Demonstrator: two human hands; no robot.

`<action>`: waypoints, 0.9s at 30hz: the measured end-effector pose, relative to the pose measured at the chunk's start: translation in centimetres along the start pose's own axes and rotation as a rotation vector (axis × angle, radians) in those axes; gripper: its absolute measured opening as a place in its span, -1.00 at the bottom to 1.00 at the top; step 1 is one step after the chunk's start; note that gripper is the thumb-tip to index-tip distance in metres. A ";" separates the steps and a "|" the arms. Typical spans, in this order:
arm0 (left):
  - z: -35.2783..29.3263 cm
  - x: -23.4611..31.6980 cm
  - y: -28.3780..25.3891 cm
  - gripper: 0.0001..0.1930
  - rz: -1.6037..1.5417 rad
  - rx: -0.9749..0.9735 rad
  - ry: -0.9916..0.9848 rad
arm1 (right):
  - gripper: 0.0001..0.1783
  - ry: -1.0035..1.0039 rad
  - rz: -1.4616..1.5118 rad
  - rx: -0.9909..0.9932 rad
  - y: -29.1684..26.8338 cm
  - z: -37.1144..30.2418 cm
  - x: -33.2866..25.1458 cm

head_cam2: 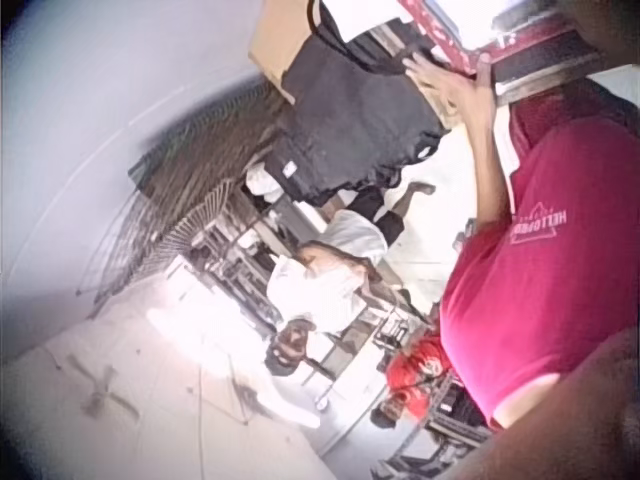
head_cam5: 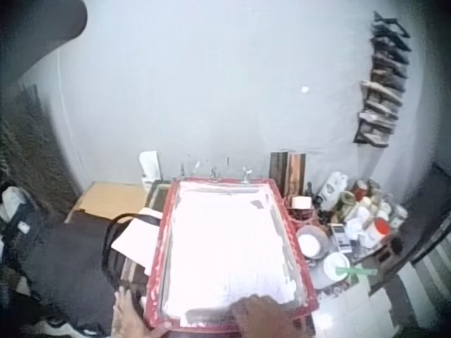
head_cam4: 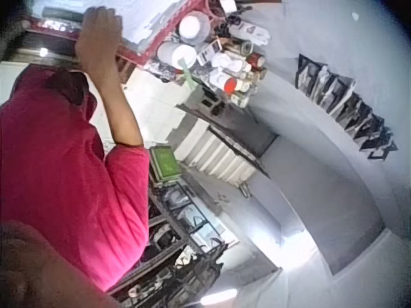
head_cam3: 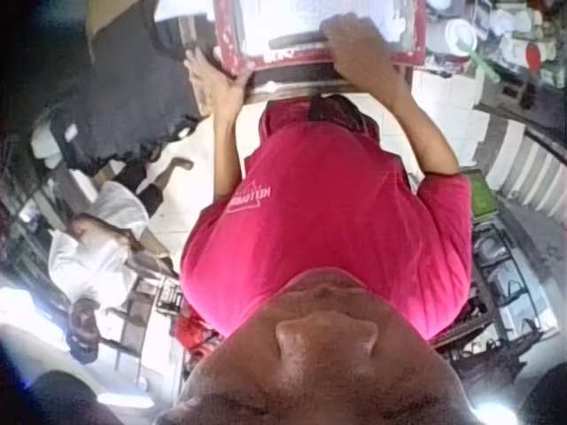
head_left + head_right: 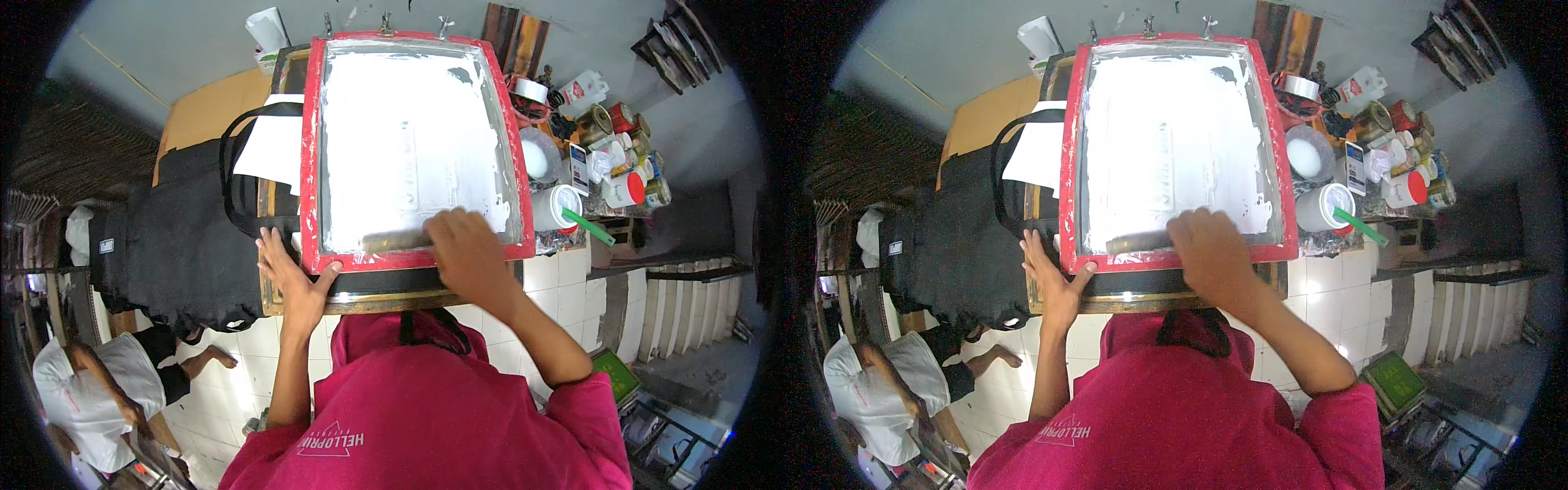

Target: The person performs screen printing on black tote bags using a squeegee and white ink. They spread the ink across the screen, lift the frame to reveal the printed logo, and repeat the process for multiple bags.

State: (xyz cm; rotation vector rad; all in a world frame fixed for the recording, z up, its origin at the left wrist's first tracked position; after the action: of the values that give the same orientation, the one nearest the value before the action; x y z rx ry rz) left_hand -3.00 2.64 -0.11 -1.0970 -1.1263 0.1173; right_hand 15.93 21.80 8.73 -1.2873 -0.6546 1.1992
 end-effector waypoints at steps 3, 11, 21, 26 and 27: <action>-0.6 0.1 0.2 0.26 -0.002 -0.011 -0.066 | -0.80 -0.046 -0.148 0.094 1.9 -1.3 -1.4; 0.1 -0.5 0.1 0.30 -0.029 -0.010 -0.087 | -0.84 -0.089 -0.234 0.222 3.9 4.9 0.4; 0.3 -0.7 0.0 0.34 -0.056 -0.003 -0.112 | -0.83 -0.010 -0.321 0.128 3.6 18.4 9.6; -0.2 0.0 -0.6 0.30 -0.066 0.006 -0.117 | -0.68 0.162 -0.125 -0.132 0.7 23.8 13.3; -0.4 0.1 -0.5 0.28 -0.068 0.004 -0.119 | -0.66 0.140 -0.142 -0.085 0.3 24.1 13.6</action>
State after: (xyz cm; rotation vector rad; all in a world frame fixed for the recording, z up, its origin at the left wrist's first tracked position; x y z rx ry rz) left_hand -2.84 2.16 0.32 -1.0581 -1.2681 0.1327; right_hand -1.66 43.04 10.73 -1.3592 -0.6890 0.9653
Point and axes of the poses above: each hand's wrist, its own z-axis towards the middle knuckle, its own y-axis out of the palm, x = y × z, the point moved 4 cm from there along z, towards the middle knuckle, and after that the axes turned 2 degrees about x, right-handed, at the moved point
